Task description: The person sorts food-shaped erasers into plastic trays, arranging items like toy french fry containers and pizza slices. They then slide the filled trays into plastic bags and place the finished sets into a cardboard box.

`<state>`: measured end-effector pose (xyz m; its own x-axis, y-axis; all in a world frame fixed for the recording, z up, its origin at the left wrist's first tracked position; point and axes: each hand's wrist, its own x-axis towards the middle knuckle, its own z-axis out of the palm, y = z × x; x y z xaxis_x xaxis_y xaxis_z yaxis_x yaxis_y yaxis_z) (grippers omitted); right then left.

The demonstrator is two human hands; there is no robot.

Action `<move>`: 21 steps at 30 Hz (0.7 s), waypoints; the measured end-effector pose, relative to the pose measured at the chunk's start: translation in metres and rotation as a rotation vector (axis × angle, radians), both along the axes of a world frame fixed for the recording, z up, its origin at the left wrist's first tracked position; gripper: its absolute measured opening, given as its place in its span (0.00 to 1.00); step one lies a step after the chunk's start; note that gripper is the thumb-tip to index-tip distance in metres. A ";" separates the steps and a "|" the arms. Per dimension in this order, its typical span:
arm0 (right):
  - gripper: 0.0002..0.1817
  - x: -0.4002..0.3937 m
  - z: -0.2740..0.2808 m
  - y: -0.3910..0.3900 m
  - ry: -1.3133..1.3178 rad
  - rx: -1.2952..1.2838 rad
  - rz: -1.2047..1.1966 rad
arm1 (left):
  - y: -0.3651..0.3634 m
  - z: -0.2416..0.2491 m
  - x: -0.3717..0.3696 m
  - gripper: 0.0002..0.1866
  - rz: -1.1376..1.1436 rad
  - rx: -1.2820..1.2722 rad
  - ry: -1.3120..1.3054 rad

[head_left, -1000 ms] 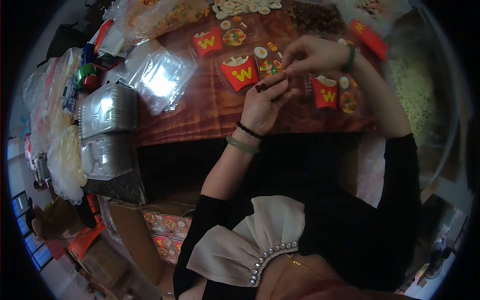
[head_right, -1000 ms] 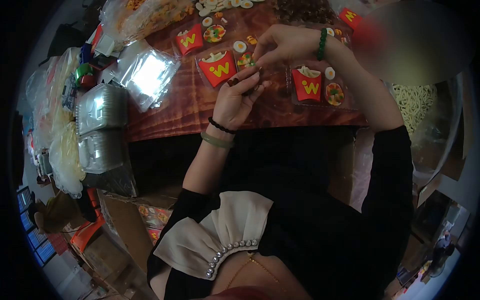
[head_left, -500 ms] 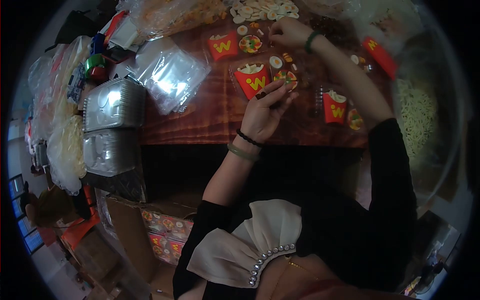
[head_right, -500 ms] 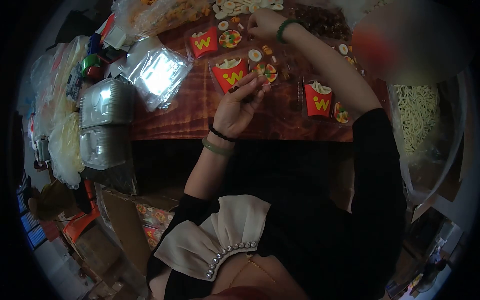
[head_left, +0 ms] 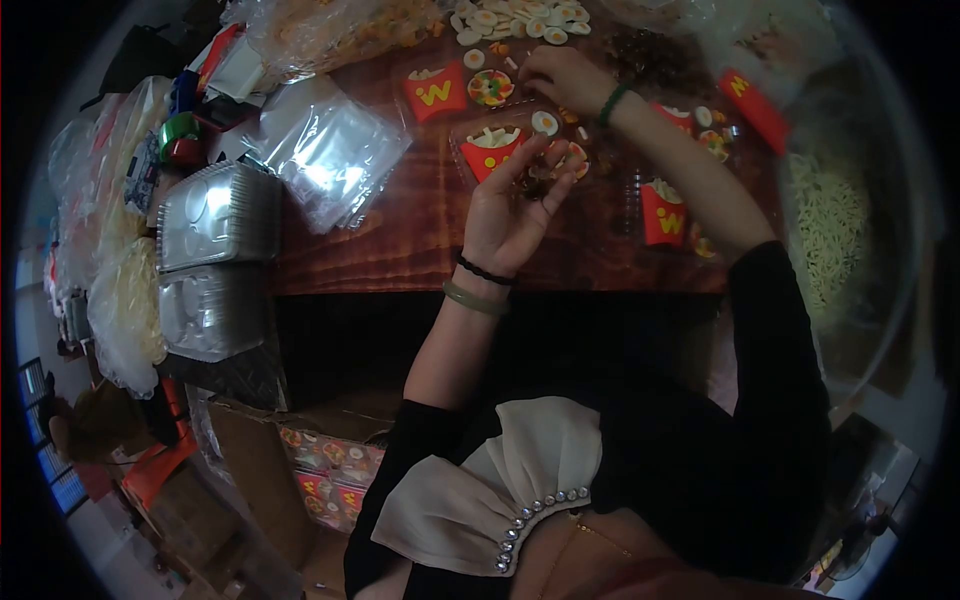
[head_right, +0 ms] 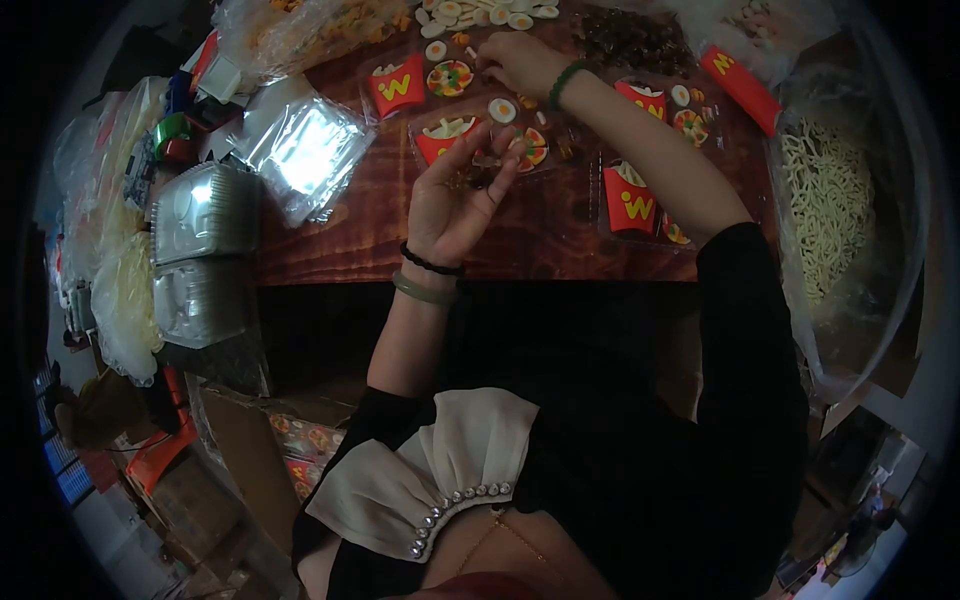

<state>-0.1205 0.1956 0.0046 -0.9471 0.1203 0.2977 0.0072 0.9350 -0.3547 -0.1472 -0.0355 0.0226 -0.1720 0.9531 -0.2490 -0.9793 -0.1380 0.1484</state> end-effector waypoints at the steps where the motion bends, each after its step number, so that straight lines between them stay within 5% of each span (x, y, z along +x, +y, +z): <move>1: 0.08 0.000 -0.002 -0.002 0.000 -0.002 0.005 | 0.000 0.000 -0.002 0.18 0.014 0.024 -0.011; 7: 0.06 0.007 0.000 -0.014 -0.016 0.090 -0.024 | 0.000 0.002 -0.009 0.21 0.059 0.065 -0.005; 13: 0.06 0.037 0.059 -0.045 0.114 -0.399 0.012 | 0.002 -0.002 -0.010 0.21 0.041 0.140 0.056; 15: 0.07 0.055 0.081 -0.063 -0.081 -0.407 0.315 | 0.003 -0.003 -0.005 0.21 0.053 0.127 0.078; 21: 0.11 0.103 0.083 -0.071 -0.068 -0.598 0.064 | 0.009 0.009 0.024 0.19 0.026 0.056 0.184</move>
<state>-0.0172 0.1241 0.0876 -0.9725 0.1905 0.1343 -0.0011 0.5726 -0.8198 -0.1235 -0.0260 0.0315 -0.2345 0.9592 -0.1582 -0.9323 -0.1759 0.3159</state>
